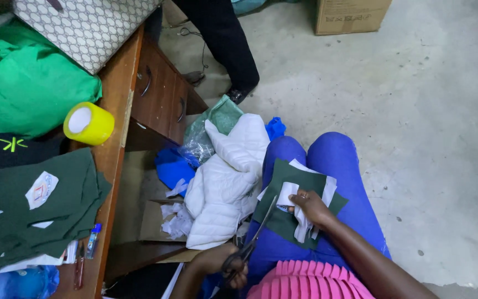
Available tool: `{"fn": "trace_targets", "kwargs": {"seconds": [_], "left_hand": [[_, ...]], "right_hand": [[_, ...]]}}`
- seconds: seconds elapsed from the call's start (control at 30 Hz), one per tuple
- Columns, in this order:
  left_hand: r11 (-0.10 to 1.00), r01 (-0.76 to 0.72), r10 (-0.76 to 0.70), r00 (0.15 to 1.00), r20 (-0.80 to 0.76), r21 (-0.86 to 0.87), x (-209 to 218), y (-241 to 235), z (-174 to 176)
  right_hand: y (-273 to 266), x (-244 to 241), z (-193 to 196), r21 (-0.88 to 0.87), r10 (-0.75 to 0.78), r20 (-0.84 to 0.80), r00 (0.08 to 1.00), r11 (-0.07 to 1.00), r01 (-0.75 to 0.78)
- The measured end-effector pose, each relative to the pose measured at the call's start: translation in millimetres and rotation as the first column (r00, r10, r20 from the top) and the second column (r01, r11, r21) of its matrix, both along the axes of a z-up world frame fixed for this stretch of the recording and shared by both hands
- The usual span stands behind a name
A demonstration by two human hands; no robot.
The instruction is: The person sits on the floor and uses scissors to cut a white fabric piece that is layered on top of a green fabric piece. They repeatedly trim the white fabric, occasionally lifting and repositioning the layers while cutting.
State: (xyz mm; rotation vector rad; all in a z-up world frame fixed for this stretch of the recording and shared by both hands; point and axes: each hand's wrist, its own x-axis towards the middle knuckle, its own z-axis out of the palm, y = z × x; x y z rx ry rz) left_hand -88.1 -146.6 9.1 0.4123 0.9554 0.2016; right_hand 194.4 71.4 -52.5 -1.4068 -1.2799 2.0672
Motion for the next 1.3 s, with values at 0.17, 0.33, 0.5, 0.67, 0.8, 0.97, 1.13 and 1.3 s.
{"fn": "trace_targets", "kwargs": {"seconds": [0.17, 0.33, 0.5, 0.67, 0.8, 0.97, 1.13, 1.3], "left_hand": [[0.999, 0.035, -0.031, 0.989, -0.142, 0.025, 22.4, 38.0, 9.2], [0.997, -0.071, 0.072, 0.997, -0.039, 0.023, 26.2, 45.5, -10.1], [1.000, -0.008, 0.008, 0.972, -0.235, 0.003, 33.4, 60.8, 9.2], [0.997, -0.073, 0.077, 0.986, -0.149, 0.037, 41.3, 77.9, -4.9], [0.990, -0.029, 0.052, 0.985, -0.167, 0.138, 49.4, 93.4, -7.0], [0.900, -0.359, 0.400, 0.906, -0.138, 0.249, 30.8, 131.8, -36.5], [0.695, -0.292, 0.694, 0.509, -0.508, 0.657, 28.4, 173.5, 8.2], [0.626, -0.023, 0.645, 0.578, -0.500, 0.780, 48.5, 176.4, -31.2]], "right_hand": [[-7.5, -0.1, -14.7, 0.217, 0.077, 0.122, 0.990, 0.971, -0.102], [-9.4, 1.3, -14.0, 0.253, 0.099, 0.151, 0.983, 0.958, -0.136], [-8.4, -0.8, -15.3, 0.229, 0.144, 0.212, 0.967, 0.954, -0.192], [-13.4, -2.7, -19.8, 0.326, 0.169, 0.198, 0.966, 0.918, -0.227], [-14.4, 0.0, -43.4, 0.350, 0.167, 0.201, 0.965, 0.908, -0.230], [-23.2, -4.5, -43.8, 0.405, 0.246, 0.173, 0.954, 0.865, -0.297], [-5.8, 3.8, -72.1, 0.413, 0.103, 0.036, 0.994, 0.904, -0.109], [9.1, 11.2, -93.5, -0.126, -0.317, -0.396, 0.862, 0.948, 0.291]]}}
